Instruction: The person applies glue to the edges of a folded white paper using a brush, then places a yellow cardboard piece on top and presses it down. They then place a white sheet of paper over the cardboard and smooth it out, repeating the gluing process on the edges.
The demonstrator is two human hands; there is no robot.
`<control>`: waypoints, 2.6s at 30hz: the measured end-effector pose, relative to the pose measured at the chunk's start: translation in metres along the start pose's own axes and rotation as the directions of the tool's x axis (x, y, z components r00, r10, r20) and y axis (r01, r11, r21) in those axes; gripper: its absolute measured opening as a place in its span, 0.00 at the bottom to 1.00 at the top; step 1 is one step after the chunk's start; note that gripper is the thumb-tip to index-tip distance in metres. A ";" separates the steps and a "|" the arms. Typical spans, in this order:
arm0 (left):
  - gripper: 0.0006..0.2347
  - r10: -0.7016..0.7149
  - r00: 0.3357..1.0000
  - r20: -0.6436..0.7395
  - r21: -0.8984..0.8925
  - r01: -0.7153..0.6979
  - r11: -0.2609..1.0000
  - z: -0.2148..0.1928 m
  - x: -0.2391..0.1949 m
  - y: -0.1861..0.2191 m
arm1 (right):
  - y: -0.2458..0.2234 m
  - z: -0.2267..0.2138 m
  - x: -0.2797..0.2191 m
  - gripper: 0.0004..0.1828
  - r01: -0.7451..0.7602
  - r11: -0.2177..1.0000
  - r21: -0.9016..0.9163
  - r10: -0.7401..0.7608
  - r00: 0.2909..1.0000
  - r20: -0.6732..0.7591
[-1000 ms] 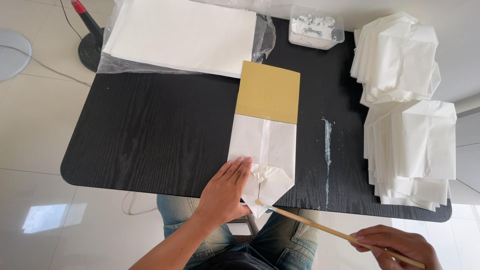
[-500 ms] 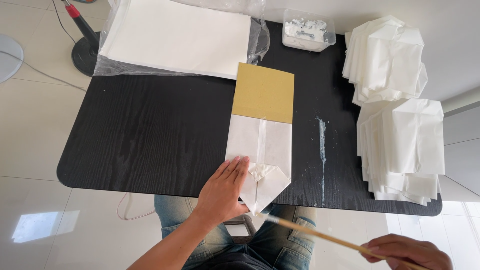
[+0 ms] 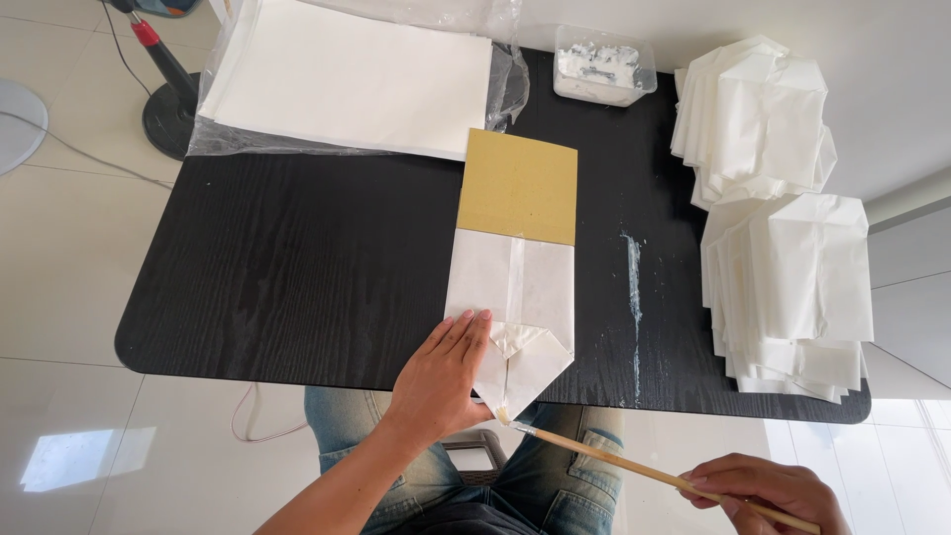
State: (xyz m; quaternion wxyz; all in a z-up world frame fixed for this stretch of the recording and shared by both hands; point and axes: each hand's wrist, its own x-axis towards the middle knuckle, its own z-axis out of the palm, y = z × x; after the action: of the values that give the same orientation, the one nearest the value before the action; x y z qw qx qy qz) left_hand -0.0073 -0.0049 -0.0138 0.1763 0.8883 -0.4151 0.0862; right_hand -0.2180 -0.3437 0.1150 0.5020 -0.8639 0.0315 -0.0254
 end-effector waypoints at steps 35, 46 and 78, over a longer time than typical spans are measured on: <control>0.51 0.006 1.000 -0.026 0.061 -0.005 0.998 0.003 0.000 0.001 | -0.007 0.031 -0.065 0.13 -0.141 0.963 -0.229 0.115 0.986 -0.123; 0.51 0.025 0.999 -0.037 0.041 -0.023 0.999 0.003 -0.003 -0.004 | -0.047 0.056 -0.061 0.14 -0.263 0.963 -0.066 0.195 0.841 -0.505; 0.55 -0.023 0.995 0.100 -0.044 0.028 0.999 -0.006 0.000 -0.005 | 0.021 0.021 0.031 0.14 -0.252 0.946 0.206 0.299 0.923 -0.244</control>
State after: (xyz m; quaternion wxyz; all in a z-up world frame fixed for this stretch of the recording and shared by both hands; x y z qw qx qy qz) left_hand -0.0040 0.0007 -0.0092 0.1765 0.8925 -0.4139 0.0303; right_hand -0.1858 -0.3384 0.0867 0.5634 -0.7930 0.2192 -0.0754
